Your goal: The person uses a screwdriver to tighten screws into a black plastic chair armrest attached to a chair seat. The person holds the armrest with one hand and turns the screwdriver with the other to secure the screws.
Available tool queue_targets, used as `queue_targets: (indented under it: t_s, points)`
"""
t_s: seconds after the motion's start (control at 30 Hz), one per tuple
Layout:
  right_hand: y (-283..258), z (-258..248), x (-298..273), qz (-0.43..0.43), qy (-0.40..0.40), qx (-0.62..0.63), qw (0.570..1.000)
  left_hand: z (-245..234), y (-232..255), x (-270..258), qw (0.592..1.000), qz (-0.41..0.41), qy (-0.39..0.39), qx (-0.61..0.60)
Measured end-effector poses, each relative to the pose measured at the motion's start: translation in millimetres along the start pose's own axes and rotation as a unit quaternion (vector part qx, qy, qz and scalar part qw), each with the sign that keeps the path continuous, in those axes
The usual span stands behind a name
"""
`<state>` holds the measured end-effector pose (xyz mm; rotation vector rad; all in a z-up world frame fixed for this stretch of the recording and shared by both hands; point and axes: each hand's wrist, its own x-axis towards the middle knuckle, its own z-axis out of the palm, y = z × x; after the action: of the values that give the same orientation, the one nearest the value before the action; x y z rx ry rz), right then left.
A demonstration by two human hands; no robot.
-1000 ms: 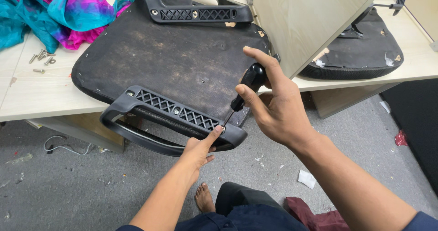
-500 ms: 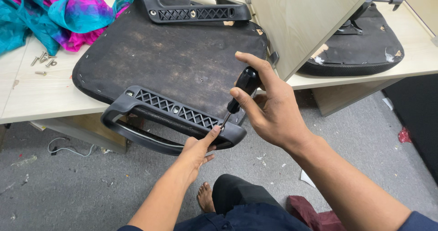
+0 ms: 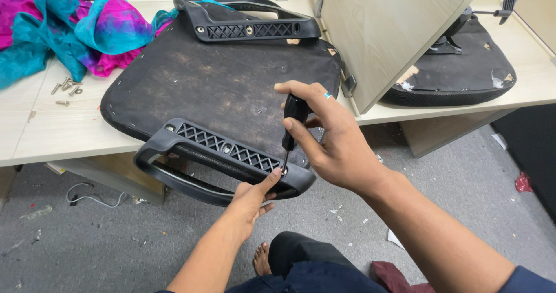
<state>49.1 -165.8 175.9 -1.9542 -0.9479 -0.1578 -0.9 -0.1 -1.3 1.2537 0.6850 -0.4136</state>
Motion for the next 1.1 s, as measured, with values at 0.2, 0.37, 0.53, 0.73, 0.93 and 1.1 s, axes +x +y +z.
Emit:
queue_targets:
  t_s: [0.2,0.37,0.53,0.73,0.93,1.1]
  points:
    - [2.2,-8.6,-0.9,-0.032,0.011,0.038,0.999,-0.6,-0.7,1.1,1.000,-0.004,-0.007,-0.022]
    - [4.0,-11.9,0.0,-0.009,0.012,0.041,0.999,1.0,-0.4,2.1,0.999,-0.016,0.014,-0.029]
    - [2.7,-16.6,1.0,-0.022,0.000,0.010,1.000,3.5,-1.9,2.5,0.999,-0.018,0.024,-0.042]
    - [3.9,-17.7,2.4,-0.058,-0.031,0.096,0.993,8.5,-6.4,-0.7,0.998,-0.012,0.040,-0.049]
    - [7.5,-17.5,12.3,-0.043,-0.039,0.068,0.996,9.5,-4.5,-1.5,0.997,-0.026,0.050,-0.050]
    - [10.2,-15.3,16.5,-0.026,-0.047,0.021,0.998,12.8,-5.3,-2.4,0.996,-0.018,0.051,-0.066]
